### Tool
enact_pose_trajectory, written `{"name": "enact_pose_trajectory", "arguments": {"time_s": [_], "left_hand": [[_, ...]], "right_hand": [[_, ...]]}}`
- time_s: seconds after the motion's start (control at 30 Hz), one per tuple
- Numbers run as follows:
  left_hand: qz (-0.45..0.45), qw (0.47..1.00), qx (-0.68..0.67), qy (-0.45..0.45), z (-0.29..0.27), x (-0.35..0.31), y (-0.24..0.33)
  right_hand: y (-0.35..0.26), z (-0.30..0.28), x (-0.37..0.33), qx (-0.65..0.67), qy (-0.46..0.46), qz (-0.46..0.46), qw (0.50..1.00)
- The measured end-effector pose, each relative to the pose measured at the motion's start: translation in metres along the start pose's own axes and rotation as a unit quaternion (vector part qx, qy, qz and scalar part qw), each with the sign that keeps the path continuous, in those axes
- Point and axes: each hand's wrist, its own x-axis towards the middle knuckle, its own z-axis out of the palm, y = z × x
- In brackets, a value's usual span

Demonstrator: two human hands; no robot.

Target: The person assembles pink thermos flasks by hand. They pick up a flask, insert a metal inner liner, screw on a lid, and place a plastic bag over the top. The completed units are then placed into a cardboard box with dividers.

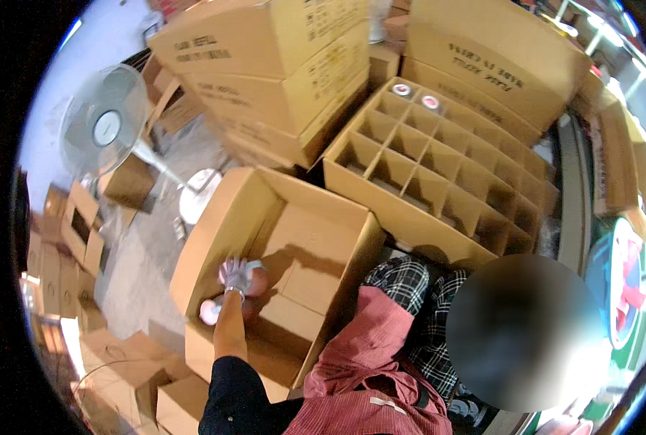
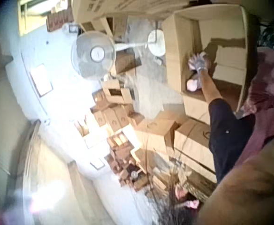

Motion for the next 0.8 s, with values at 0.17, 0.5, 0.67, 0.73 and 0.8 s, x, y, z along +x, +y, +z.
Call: {"name": "enact_pose_trajectory", "arguments": {"time_s": [0.17, 0.5, 0.67, 0.73, 0.8], "left_hand": [[0.082, 0.982, 0.173, -0.008, 0.016, -0.008, 0.031], [-0.018, 0.958, -0.189, 0.216, -0.003, -0.070, 0.014], [0.033, 0.669, -0.736, 0.100, -0.155, -0.147, 0.162], [0.025, 0.461, -0.877, -0.134, -0.181, -0.175, 0.222], [0.128, 0.552, -0.805, -0.175, -0.176, -0.195, 0.267]], "right_hand": [[-0.123, 0.008, -0.012, 0.063, 0.044, -0.152, 0.985], [-0.365, 0.096, -0.108, 0.228, -0.210, -0.335, 0.890], [-0.451, 0.100, -0.142, 0.460, -0.219, -0.417, 0.753], [-0.469, 0.091, -0.137, 0.560, -0.220, -0.430, 0.673], [-0.459, 0.090, -0.128, 0.602, -0.281, -0.399, 0.632]]}}
